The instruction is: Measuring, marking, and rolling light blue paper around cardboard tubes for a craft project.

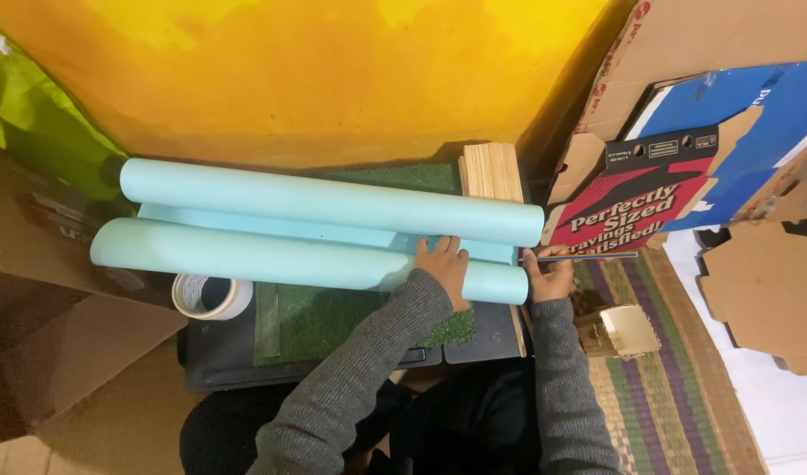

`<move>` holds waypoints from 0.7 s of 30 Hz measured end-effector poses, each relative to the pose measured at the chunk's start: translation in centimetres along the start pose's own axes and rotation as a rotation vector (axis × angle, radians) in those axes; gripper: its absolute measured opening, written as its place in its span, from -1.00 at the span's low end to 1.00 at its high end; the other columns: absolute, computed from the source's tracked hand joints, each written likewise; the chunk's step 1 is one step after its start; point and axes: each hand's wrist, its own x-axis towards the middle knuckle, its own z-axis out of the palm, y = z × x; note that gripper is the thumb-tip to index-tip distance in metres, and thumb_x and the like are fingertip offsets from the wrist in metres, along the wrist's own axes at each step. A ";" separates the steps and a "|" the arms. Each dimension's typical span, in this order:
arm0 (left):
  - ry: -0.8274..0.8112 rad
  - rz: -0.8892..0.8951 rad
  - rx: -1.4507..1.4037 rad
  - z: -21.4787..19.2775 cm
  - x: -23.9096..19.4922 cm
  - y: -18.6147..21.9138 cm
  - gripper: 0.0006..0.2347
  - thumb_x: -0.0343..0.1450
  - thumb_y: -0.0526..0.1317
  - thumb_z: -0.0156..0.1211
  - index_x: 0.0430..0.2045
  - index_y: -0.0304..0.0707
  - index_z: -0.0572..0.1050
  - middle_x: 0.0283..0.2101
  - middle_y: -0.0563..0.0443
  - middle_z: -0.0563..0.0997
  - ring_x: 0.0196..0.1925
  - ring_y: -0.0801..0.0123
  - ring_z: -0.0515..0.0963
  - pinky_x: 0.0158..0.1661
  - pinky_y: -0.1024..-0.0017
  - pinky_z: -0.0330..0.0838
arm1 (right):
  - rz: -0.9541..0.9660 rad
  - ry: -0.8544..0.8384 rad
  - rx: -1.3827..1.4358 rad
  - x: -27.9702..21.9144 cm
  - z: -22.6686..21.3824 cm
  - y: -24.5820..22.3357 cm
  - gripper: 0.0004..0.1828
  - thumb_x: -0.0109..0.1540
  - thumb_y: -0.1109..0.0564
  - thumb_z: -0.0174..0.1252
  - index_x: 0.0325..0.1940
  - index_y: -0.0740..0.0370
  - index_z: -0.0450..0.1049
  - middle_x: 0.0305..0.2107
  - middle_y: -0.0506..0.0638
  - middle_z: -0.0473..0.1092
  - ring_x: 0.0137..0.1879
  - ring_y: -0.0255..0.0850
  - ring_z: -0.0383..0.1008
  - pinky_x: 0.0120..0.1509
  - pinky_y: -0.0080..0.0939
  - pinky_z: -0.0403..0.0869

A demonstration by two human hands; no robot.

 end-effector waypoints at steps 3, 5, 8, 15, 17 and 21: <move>0.013 0.004 0.001 0.0 -0.1 0.0 -0.25 0.26 0.17 0.30 0.25 -0.35 0.25 0.24 -0.24 0.26 0.35 0.09 0.14 0.19 -0.17 -0.01 | 0.000 0.005 0.002 -0.2 0.1 -0.4 -0.66 0.26 0.31 0.32 -0.22 0.17 0.22 -0.41 0.01 0.46 -0.44 -0.31 0.47 -0.35 -0.43 0.46; 0.006 0.001 0.006 -0.2 -0.1 0.1 -0.24 0.26 0.18 0.29 0.26 -0.34 0.25 0.24 -0.23 0.26 0.35 0.09 0.14 0.19 -0.16 -0.01 | 0.002 0.007 -0.010 -0.1 0.0 -0.2 -0.66 0.26 0.31 0.32 -0.22 0.17 0.22 -0.42 0.00 0.46 -0.44 -0.31 0.46 -0.35 -0.43 0.45; -0.015 -0.002 0.005 -0.6 -0.3 0.2 -0.24 0.27 0.18 0.29 0.27 -0.34 0.24 0.25 -0.23 0.25 0.35 0.10 0.13 0.20 -0.16 -0.02 | 0.005 0.010 -0.019 -0.1 0.0 -0.2 -0.66 0.27 0.31 0.32 -0.23 0.16 0.22 -0.42 0.00 0.45 -0.43 -0.31 0.46 -0.35 -0.43 0.44; -0.020 0.006 -0.014 -0.6 -0.3 0.1 -0.25 0.28 0.17 0.29 0.27 -0.37 0.24 0.26 -0.25 0.24 0.36 0.07 0.12 0.22 -0.20 -0.04 | 0.004 0.023 -0.014 0.3 -0.6 1.1 -0.65 0.27 0.32 0.32 -0.24 0.15 0.22 -0.44 0.00 0.46 -0.44 -0.30 0.47 -0.37 -0.41 0.45; -0.023 0.008 -0.017 -0.4 -0.2 0.0 -0.25 0.29 0.16 0.29 0.27 -0.36 0.24 0.26 -0.25 0.24 0.37 0.07 0.12 0.22 -0.20 -0.04 | 0.015 0.052 0.047 0.0 -0.4 -0.2 -0.67 0.28 0.38 0.25 -0.25 0.15 0.21 -0.48 0.00 0.42 -0.51 -0.27 0.43 -0.46 -0.39 0.40; -0.039 0.011 0.001 -0.5 -0.1 0.0 -0.24 0.29 0.17 0.27 0.29 -0.36 0.21 0.29 -0.26 0.22 0.39 0.07 0.10 0.23 -0.18 -0.06 | 0.068 0.138 0.321 0.3 -0.8 -0.4 -0.68 0.33 0.41 0.15 -0.20 0.07 0.20 -0.44 0.02 0.37 -0.57 -0.28 0.37 -0.58 -0.43 0.32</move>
